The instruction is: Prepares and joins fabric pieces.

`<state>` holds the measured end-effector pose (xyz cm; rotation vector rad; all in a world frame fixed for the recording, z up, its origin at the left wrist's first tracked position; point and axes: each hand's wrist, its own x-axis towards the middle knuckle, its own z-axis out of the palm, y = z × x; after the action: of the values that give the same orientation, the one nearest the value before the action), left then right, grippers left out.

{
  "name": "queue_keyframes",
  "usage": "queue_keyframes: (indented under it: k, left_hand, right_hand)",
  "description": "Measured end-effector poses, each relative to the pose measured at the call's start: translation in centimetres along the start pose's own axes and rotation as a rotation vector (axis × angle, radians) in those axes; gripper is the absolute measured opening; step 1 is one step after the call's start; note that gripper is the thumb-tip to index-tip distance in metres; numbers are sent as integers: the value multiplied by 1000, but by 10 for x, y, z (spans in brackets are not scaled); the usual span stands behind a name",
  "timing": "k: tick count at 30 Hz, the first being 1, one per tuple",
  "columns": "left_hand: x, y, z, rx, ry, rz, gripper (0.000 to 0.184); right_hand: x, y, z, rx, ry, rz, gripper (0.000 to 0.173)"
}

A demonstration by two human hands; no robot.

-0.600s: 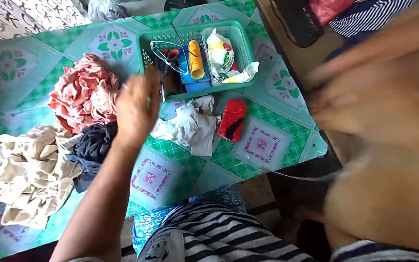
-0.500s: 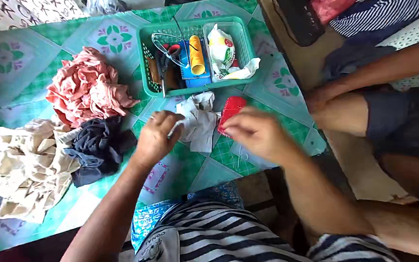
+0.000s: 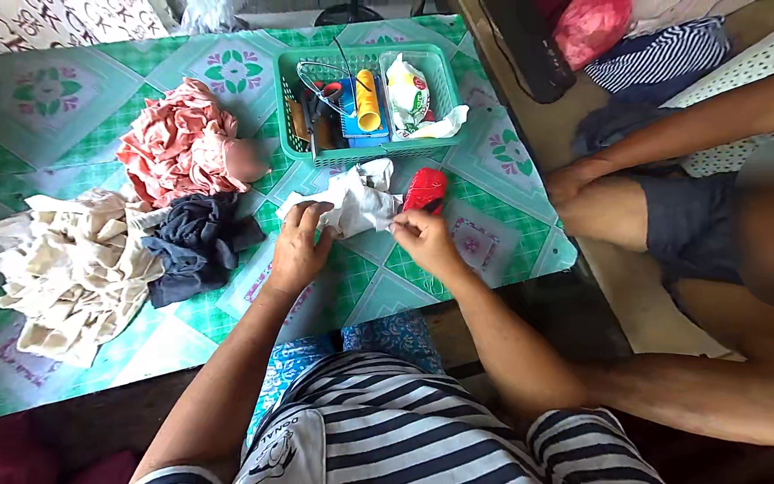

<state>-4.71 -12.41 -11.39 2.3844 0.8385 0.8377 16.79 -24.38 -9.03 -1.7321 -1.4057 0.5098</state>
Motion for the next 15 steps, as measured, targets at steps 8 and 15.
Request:
queue_keyframes:
  k: [8, 15]
  left_hand:
    - [32, 45, -20, -391, -114, 148, 61]
    - [36, 56, -35, -402, -315, -83, 29]
  right_hand:
    - [24, -71, -53, 287, -119, -187, 11]
    - [15, -110, -88, 395, 15, -343, 8]
